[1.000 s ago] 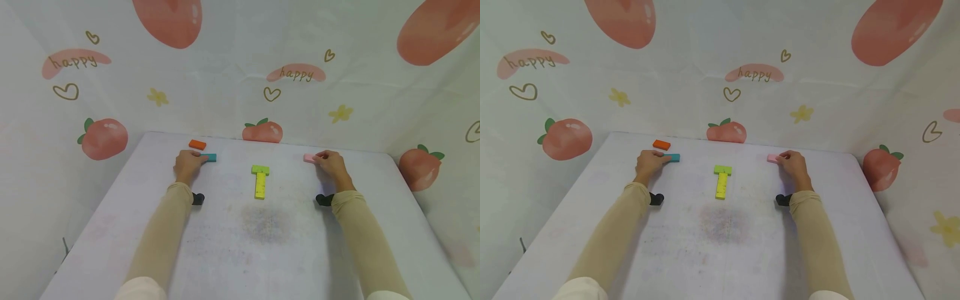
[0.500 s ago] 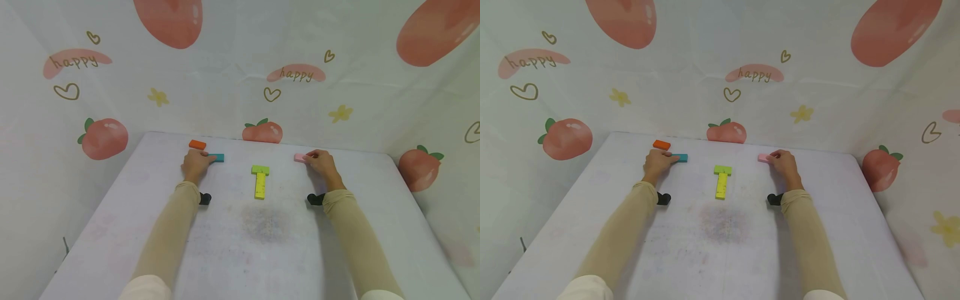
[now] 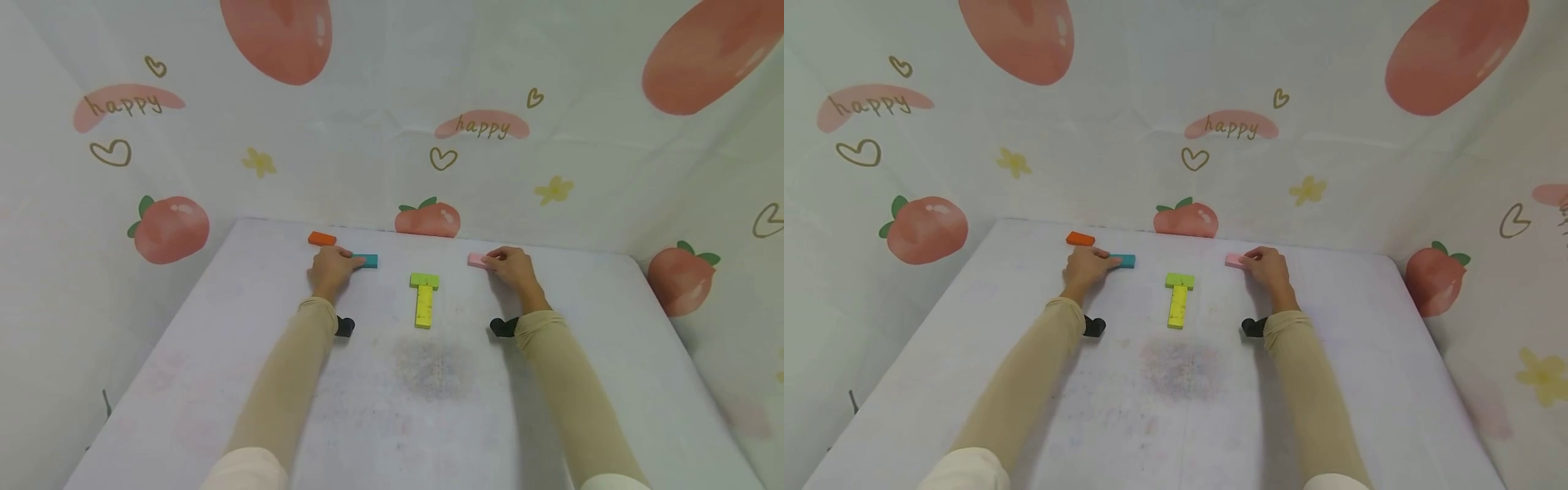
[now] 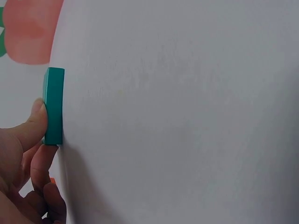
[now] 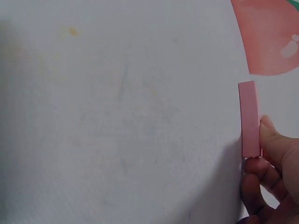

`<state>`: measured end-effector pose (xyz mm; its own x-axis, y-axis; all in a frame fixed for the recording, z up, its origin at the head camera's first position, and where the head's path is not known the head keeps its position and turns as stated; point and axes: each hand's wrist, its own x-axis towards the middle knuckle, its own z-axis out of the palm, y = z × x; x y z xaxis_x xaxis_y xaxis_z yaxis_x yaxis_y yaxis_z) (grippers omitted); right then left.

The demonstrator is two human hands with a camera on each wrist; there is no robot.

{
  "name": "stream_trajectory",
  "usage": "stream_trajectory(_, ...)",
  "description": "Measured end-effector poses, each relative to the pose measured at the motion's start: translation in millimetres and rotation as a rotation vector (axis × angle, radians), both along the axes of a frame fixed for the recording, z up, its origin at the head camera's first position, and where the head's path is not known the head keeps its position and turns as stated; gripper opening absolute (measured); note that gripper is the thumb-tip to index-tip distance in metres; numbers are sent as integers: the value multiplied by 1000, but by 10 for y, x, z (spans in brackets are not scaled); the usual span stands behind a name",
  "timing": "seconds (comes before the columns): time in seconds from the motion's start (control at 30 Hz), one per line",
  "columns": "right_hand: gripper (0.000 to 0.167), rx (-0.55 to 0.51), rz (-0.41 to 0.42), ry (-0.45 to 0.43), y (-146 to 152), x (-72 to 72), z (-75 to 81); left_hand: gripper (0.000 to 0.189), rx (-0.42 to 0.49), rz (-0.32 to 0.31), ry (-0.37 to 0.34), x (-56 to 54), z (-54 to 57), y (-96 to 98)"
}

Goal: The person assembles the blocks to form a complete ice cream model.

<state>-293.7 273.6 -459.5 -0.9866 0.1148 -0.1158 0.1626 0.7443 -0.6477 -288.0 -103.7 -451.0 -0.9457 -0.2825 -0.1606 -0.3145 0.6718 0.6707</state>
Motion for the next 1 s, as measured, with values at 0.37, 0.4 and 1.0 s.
stream_trajectory(0.37,39,54,54,60,-167,-62,28,39,-8,-19,13,-13,26,180)
stream_trajectory(0.4,39,55,58,61,-177,-71,27,39,-7,-20,12,-17,24,197)
stream_trajectory(1.0,34,11,64,22,-398,-140,-11,38,-9,-31,-16,-50,-7,476)
